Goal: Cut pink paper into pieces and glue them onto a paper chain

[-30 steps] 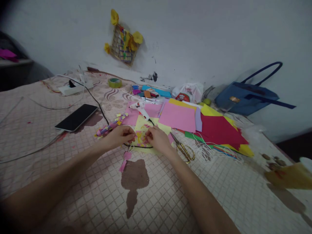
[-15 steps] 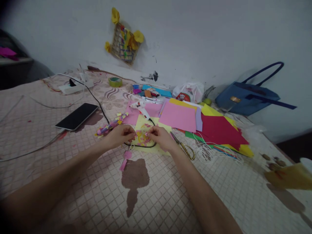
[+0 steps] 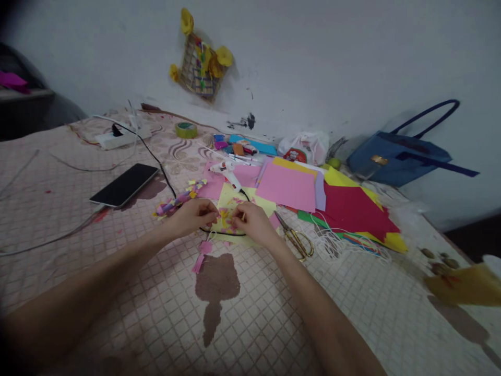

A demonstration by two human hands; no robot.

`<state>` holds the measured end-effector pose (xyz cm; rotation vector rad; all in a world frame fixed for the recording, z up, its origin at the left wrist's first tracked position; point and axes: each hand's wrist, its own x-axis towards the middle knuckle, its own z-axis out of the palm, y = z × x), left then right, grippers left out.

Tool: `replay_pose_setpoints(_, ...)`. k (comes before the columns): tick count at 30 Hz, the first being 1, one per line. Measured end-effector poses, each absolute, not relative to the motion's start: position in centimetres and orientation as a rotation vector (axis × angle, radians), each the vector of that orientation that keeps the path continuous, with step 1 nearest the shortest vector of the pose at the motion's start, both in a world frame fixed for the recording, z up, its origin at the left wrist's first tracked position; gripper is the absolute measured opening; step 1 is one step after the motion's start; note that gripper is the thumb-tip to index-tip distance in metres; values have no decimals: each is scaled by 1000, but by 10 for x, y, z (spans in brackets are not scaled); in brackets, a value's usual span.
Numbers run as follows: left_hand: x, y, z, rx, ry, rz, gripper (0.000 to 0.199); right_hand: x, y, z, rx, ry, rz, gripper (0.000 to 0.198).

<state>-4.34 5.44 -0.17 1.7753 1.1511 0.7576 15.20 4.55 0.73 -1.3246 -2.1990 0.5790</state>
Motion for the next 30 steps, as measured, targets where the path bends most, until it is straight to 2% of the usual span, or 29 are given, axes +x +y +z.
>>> replay_pose_setpoints(5, -43, 55, -3, 1784, 1157, 746, 12, 142, 48, 1, -1340, -2332, 402, 6)
replay_pose_setpoints(12, -43, 55, -3, 1781, 1157, 742, 13, 143, 47, -3, -1388, -2347, 454, 10)
replay_pose_setpoints(15, -43, 54, -2, 1817, 1160, 744, 12, 145, 46, -1, -1348, -2231, 648, 9)
replay_pose_setpoints(18, -43, 52, 2, 1916, 1179, 763, 9, 146, 46, 1, -1274, -2006, 1033, 1)
replay_pose_setpoints(21, -43, 50, 4, 1984, 1208, 779, 9, 147, 44, 5, -1197, -1817, 1279, 9)
replay_pose_setpoints(30, -39, 49, -1, 1932, 953, 820, 14, 142, 39, 12, -1212, -1671, 1416, 21)
